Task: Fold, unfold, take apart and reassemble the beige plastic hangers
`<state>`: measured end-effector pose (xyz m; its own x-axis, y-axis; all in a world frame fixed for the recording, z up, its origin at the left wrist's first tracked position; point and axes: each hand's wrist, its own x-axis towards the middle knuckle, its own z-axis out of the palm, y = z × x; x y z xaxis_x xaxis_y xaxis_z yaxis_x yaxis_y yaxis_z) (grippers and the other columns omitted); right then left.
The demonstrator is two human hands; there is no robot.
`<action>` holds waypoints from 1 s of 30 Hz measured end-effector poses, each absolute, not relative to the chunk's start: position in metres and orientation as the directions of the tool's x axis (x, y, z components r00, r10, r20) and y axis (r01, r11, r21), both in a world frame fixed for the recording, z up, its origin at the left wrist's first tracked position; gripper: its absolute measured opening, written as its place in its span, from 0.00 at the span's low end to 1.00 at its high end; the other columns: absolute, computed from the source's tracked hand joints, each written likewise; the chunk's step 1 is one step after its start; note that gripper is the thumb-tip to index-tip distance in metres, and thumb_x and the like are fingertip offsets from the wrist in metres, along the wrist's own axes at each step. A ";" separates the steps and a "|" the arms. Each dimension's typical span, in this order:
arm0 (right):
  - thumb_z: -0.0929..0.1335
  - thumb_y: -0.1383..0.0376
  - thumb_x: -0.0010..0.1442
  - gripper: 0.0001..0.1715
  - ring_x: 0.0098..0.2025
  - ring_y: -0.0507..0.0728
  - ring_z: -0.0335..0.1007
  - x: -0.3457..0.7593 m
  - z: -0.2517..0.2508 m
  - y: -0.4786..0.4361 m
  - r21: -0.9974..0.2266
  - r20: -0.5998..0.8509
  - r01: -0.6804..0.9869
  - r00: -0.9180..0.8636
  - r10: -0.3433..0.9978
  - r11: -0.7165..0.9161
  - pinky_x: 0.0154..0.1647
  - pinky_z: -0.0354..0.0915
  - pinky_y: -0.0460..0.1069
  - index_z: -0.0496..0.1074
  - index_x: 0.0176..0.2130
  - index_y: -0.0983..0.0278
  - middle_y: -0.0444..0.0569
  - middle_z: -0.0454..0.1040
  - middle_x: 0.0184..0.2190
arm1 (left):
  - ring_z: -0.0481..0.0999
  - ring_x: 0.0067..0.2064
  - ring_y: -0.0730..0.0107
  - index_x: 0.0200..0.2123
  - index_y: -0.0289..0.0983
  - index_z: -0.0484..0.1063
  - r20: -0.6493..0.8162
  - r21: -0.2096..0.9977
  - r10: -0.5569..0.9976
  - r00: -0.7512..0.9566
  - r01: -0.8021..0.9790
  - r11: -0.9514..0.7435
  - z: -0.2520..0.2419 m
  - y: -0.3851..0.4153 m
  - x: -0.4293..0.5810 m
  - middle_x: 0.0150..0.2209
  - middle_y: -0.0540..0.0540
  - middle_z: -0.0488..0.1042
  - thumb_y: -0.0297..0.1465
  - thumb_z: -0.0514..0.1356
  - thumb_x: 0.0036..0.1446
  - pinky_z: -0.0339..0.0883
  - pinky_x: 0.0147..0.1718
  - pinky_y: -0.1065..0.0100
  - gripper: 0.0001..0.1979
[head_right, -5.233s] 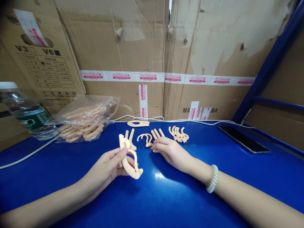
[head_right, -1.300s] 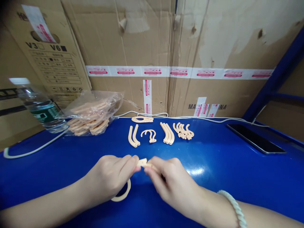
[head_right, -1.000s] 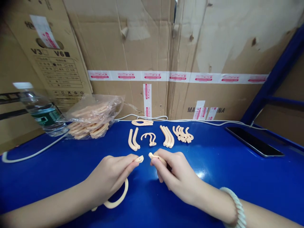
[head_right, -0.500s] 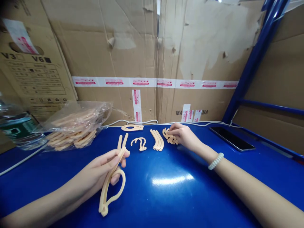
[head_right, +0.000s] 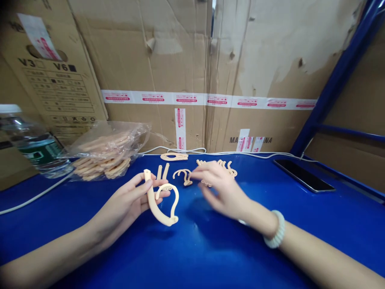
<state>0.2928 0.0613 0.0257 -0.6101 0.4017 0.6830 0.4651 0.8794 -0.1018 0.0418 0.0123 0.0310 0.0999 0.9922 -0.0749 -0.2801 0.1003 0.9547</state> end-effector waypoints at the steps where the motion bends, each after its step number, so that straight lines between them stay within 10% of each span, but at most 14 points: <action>1: 0.64 0.68 0.64 0.18 0.54 0.61 0.67 0.282 0.027 0.049 -0.018 0.631 0.362 -0.719 0.291 0.932 0.56 0.64 0.60 0.69 0.54 0.66 0.58 0.72 0.50 | 0.81 0.42 0.61 0.40 0.37 0.66 -0.058 0.952 0.992 0.115 -0.292 0.090 0.030 0.011 0.042 0.48 0.41 0.77 0.30 0.56 0.65 0.73 0.43 0.61 0.03; 10: 0.62 0.64 0.69 0.15 0.58 0.62 0.63 0.264 0.014 0.034 0.305 0.476 0.281 -0.873 0.110 0.910 0.63 0.54 0.59 0.72 0.50 0.67 0.52 0.77 0.48 | 0.79 0.45 0.64 0.38 0.37 0.67 0.009 0.947 0.991 0.135 -0.321 0.035 0.024 0.010 0.044 0.44 0.44 0.76 0.31 0.55 0.66 0.73 0.43 0.63 0.04; 21: 0.61 0.62 0.70 0.13 0.33 0.54 0.68 0.268 0.016 0.033 0.180 0.539 0.356 -0.816 0.211 0.917 0.53 0.53 0.59 0.71 0.46 0.65 0.48 0.74 0.32 | 0.74 0.52 0.58 0.54 0.40 0.60 0.228 0.973 0.973 -0.043 -0.018 -0.229 0.021 0.015 0.039 0.53 0.39 0.70 0.36 0.58 0.62 0.69 0.51 0.53 0.19; 25: 0.62 0.61 0.70 0.13 0.32 0.54 0.66 0.268 0.013 0.032 0.160 0.558 0.377 -0.797 0.232 0.912 0.53 0.50 0.59 0.71 0.44 0.66 0.47 0.73 0.31 | 0.60 0.64 0.57 0.55 0.41 0.63 0.688 0.480 0.684 0.242 0.555 -0.679 0.019 0.012 0.033 0.61 0.40 0.63 0.28 0.57 0.61 0.53 0.62 0.49 0.18; 30: 0.62 0.59 0.70 0.15 0.32 0.54 0.63 0.265 0.010 0.026 0.178 0.629 0.367 -0.756 0.181 0.913 0.48 0.53 0.56 0.72 0.41 0.68 0.46 0.71 0.28 | 0.72 0.53 0.60 0.49 0.37 0.67 0.577 -0.070 0.423 0.699 0.558 -0.827 0.013 0.002 0.038 0.48 0.44 0.76 0.27 0.54 0.65 0.48 0.62 0.50 0.10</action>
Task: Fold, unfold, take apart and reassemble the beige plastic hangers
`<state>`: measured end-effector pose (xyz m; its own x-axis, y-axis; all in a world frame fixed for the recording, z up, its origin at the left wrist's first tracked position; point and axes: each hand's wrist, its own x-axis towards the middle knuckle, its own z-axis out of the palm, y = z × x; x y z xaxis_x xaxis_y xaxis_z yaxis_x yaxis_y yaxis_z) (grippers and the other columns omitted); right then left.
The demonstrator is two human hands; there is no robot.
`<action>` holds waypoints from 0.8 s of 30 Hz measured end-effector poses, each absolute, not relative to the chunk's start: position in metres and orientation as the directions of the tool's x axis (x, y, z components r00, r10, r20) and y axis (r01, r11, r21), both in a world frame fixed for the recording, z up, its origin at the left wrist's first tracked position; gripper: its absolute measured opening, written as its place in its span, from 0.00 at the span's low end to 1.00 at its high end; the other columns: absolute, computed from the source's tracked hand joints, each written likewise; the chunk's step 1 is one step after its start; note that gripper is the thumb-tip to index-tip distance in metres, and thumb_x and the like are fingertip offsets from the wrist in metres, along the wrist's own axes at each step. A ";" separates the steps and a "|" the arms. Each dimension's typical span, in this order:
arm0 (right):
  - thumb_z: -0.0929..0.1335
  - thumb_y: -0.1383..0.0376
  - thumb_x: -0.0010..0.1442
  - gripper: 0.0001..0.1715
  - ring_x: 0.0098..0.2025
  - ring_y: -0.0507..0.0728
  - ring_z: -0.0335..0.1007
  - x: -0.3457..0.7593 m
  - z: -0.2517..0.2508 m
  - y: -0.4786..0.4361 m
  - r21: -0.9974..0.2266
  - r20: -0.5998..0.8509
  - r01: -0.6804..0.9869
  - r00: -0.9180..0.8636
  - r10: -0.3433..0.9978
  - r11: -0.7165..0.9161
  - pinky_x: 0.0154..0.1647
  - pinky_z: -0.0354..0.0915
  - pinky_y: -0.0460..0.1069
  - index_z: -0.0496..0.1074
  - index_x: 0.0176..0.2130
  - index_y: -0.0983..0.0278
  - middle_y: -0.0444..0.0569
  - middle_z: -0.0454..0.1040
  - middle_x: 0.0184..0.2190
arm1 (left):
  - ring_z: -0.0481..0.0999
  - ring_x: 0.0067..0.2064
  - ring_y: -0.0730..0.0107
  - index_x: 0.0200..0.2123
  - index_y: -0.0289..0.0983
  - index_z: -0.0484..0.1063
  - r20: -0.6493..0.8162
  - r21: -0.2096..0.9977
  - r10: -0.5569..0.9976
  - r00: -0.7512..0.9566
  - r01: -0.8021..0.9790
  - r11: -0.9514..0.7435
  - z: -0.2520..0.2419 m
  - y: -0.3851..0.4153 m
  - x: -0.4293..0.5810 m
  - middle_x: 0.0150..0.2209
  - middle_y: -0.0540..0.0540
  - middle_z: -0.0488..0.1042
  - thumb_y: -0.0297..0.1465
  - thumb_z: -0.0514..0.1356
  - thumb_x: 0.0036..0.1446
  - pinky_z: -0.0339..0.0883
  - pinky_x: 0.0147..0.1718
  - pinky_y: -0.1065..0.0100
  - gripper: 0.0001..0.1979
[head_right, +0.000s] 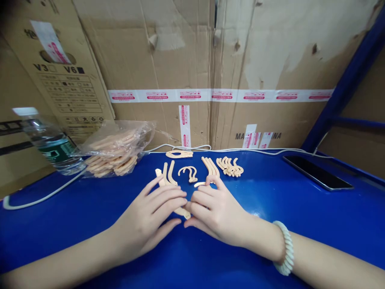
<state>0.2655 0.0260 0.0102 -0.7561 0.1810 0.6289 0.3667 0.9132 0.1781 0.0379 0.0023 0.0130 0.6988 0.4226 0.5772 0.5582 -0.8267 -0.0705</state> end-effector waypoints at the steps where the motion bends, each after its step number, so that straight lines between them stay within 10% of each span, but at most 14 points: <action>1: 0.61 0.59 0.70 0.16 0.32 0.54 0.62 0.265 0.010 0.025 0.187 0.629 0.368 -0.757 0.176 0.911 0.48 0.53 0.56 0.72 0.41 0.68 0.46 0.70 0.28 | 0.74 0.49 0.62 0.47 0.36 0.68 0.572 -0.089 0.413 0.708 0.555 -0.827 0.011 0.002 0.039 0.44 0.45 0.77 0.27 0.53 0.65 0.51 0.60 0.51 0.08; 8: 0.61 0.60 0.70 0.17 0.32 0.55 0.62 0.261 0.010 0.023 0.262 0.616 0.356 -0.777 0.128 0.897 0.49 0.52 0.58 0.72 0.36 0.68 0.45 0.68 0.24 | 0.72 0.34 0.65 0.34 0.36 0.67 0.429 -0.111 0.450 0.783 0.540 -0.834 0.007 0.002 0.044 0.32 0.49 0.74 0.25 0.49 0.65 0.60 0.49 0.56 0.09; 14: 0.63 0.58 0.69 0.15 0.30 0.53 0.62 0.262 0.008 0.021 0.064 0.601 0.329 -0.766 0.227 0.942 0.50 0.51 0.56 0.72 0.39 0.66 0.43 0.69 0.25 | 0.67 0.29 0.66 0.33 0.36 0.67 0.396 -0.107 0.472 0.788 0.550 -0.828 0.008 -0.002 0.044 0.29 0.49 0.71 0.23 0.49 0.63 0.58 0.33 0.63 0.09; 24: 0.66 0.57 0.66 0.13 0.30 0.53 0.62 0.262 0.006 0.019 -0.094 0.592 0.318 -0.744 0.310 0.943 0.52 0.50 0.55 0.74 0.39 0.64 0.42 0.70 0.25 | 0.64 0.27 0.69 0.29 0.35 0.66 0.524 -0.138 0.365 0.769 0.499 -0.855 0.012 -0.001 0.044 0.25 0.50 0.68 0.20 0.45 0.64 0.58 0.33 0.66 0.15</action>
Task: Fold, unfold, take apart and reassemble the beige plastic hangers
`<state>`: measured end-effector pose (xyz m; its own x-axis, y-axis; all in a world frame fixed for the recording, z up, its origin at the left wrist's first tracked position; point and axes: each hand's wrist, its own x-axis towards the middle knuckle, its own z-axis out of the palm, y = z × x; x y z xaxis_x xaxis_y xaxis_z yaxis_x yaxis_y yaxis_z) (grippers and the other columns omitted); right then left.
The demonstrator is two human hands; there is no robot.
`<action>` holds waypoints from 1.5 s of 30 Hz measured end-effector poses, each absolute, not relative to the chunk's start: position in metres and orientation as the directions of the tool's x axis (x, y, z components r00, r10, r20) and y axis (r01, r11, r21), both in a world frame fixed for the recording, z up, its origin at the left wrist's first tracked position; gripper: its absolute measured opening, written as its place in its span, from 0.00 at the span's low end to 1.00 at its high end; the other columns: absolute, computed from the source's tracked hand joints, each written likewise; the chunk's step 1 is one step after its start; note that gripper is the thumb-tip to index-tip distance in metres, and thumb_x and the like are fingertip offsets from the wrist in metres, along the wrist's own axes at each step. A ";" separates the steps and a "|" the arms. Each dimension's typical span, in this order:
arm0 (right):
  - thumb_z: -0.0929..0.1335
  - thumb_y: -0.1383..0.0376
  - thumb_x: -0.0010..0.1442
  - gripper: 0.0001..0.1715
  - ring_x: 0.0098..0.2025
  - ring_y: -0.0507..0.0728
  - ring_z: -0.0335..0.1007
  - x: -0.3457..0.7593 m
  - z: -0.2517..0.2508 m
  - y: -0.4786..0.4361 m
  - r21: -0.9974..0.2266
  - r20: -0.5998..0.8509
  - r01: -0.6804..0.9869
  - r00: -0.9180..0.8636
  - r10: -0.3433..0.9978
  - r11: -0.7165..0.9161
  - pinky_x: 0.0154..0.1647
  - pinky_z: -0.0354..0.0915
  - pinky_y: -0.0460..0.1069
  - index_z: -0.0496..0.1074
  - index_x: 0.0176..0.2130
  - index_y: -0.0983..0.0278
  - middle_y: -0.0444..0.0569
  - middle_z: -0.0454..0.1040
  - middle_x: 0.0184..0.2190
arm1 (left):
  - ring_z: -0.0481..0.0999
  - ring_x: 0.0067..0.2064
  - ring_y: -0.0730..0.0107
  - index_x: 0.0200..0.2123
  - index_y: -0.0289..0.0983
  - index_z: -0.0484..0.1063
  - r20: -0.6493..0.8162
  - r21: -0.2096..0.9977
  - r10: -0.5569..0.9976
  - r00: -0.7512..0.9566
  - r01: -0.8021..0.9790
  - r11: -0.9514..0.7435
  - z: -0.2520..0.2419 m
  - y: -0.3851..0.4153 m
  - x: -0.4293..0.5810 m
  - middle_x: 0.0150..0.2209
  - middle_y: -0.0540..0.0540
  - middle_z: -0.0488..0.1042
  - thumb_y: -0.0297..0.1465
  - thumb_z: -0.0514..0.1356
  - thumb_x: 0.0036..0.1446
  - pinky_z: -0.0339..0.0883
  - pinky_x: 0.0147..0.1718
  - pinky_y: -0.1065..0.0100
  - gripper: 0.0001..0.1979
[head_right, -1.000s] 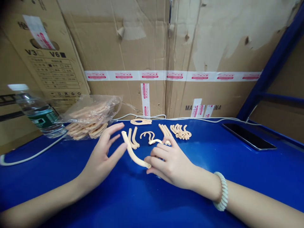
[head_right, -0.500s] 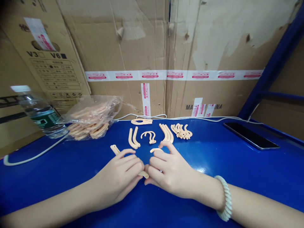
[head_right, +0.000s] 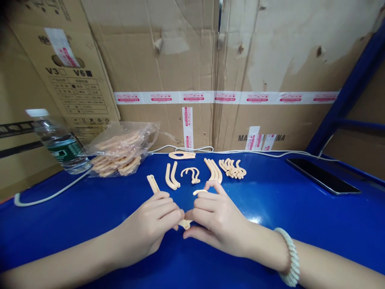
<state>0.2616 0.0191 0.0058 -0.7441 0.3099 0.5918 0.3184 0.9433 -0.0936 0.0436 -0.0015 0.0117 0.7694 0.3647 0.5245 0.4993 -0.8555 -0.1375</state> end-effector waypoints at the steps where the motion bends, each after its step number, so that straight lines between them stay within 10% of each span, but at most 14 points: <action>1: 0.66 0.56 0.66 0.13 0.30 0.52 0.62 0.262 0.006 0.019 -0.097 0.595 0.317 -0.741 0.310 0.943 0.52 0.50 0.55 0.74 0.39 0.64 0.42 0.69 0.25 | 0.64 0.27 0.69 0.29 0.35 0.66 0.526 -0.136 0.362 0.770 0.496 -0.858 0.012 -0.001 0.044 0.25 0.50 0.68 0.20 0.44 0.64 0.59 0.34 0.66 0.16; 23: 0.71 0.57 0.62 0.10 0.25 0.50 0.63 0.263 0.007 0.024 -0.393 0.619 0.284 -0.621 0.480 0.874 0.41 0.56 0.51 0.76 0.36 0.62 0.40 0.72 0.23 | 0.71 0.30 0.70 0.30 0.35 0.70 0.582 -0.310 0.206 0.786 0.449 -0.838 0.022 -0.002 0.039 0.27 0.48 0.76 0.23 0.47 0.68 0.64 0.38 0.64 0.17; 45: 0.67 0.63 0.65 0.06 0.44 0.58 0.69 0.273 0.010 0.043 -0.470 0.635 0.349 -0.505 0.585 0.811 0.48 0.64 0.54 0.73 0.41 0.61 0.50 0.74 0.39 | 0.69 0.49 0.59 0.41 0.36 0.68 0.485 0.203 0.758 0.436 0.787 -0.583 0.000 0.045 0.007 0.45 0.41 0.68 0.18 0.52 0.57 0.67 0.50 0.53 0.12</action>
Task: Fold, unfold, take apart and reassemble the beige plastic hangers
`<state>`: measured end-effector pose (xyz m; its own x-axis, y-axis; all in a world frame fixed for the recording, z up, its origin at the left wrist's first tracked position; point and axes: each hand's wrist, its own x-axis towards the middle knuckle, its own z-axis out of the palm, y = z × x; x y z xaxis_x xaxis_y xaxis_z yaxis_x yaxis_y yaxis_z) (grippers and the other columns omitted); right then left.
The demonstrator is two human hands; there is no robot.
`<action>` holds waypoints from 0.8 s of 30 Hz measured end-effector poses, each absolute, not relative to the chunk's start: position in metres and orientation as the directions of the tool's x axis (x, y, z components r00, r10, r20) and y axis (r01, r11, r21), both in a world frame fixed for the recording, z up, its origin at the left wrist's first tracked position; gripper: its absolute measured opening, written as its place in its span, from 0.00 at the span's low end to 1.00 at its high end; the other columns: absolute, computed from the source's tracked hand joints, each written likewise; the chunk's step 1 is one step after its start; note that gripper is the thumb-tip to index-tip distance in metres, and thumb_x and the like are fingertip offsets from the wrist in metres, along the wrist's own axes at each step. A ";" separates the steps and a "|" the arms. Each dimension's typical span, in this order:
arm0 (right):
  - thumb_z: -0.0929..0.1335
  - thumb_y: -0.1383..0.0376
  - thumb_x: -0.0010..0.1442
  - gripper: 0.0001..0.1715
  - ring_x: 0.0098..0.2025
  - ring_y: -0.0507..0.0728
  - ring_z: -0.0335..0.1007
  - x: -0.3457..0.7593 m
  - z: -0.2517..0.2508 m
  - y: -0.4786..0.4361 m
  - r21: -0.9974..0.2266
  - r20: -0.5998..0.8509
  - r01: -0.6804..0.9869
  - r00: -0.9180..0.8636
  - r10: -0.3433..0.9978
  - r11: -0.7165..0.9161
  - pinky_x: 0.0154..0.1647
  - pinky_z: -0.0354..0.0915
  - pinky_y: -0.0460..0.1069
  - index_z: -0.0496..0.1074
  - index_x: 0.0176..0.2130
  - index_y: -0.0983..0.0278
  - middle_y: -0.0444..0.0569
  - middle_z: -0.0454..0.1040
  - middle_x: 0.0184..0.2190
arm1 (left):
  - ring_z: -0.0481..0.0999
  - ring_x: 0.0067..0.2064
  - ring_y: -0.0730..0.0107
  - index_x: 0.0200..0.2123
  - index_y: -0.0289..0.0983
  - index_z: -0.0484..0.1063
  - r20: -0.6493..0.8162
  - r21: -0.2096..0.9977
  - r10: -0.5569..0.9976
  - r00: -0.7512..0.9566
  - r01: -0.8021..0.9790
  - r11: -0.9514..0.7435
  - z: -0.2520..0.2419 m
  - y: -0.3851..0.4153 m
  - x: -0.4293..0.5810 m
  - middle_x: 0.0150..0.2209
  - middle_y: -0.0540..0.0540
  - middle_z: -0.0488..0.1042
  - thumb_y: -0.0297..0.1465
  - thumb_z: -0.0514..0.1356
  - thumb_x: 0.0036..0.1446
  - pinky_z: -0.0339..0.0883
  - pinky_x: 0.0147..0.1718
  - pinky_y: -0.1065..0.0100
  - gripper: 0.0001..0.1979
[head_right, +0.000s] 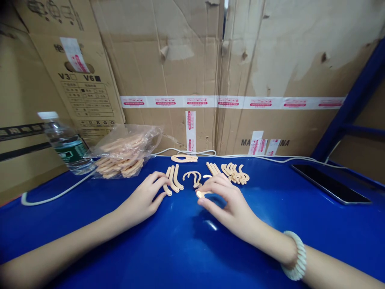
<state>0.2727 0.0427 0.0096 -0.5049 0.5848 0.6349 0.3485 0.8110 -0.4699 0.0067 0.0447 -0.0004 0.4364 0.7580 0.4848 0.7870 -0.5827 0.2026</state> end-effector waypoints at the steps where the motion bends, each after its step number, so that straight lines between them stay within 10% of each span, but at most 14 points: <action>1: 0.67 0.63 0.65 0.06 0.45 0.58 0.69 0.273 0.009 0.043 -0.444 0.638 0.369 -0.509 0.577 0.816 0.49 0.64 0.55 0.73 0.42 0.61 0.51 0.74 0.40 | 0.70 0.49 0.59 0.43 0.35 0.68 0.494 0.218 0.764 0.416 0.791 -0.572 -0.001 0.044 0.007 0.45 0.41 0.67 0.19 0.53 0.57 0.68 0.50 0.53 0.12; 15: 0.66 0.66 0.65 0.09 0.49 0.61 0.65 0.273 0.009 0.053 -0.221 0.635 0.538 -0.554 0.539 0.814 0.50 0.64 0.61 0.74 0.44 0.59 0.54 0.68 0.45 | 0.73 0.49 0.58 0.44 0.37 0.69 0.434 0.296 0.796 0.422 0.768 -0.568 -0.001 0.044 0.012 0.47 0.41 0.69 0.29 0.55 0.60 0.69 0.51 0.53 0.09; 24: 0.65 0.69 0.65 0.12 0.57 0.64 0.61 0.270 0.009 0.084 0.016 0.643 0.529 -0.656 0.396 0.849 0.53 0.62 0.64 0.75 0.46 0.59 0.56 0.70 0.50 | 0.52 0.68 0.47 0.67 0.41 0.51 0.299 0.167 0.751 0.588 0.743 -0.648 0.000 0.025 0.022 0.68 0.37 0.53 0.45 0.56 0.61 0.49 0.63 0.41 0.35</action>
<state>0.2698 0.0840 0.0091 -0.6558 0.3963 0.6426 0.5289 0.8485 0.0164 0.0223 0.0251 0.0004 0.5884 0.7513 0.2990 0.7428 -0.6483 0.1672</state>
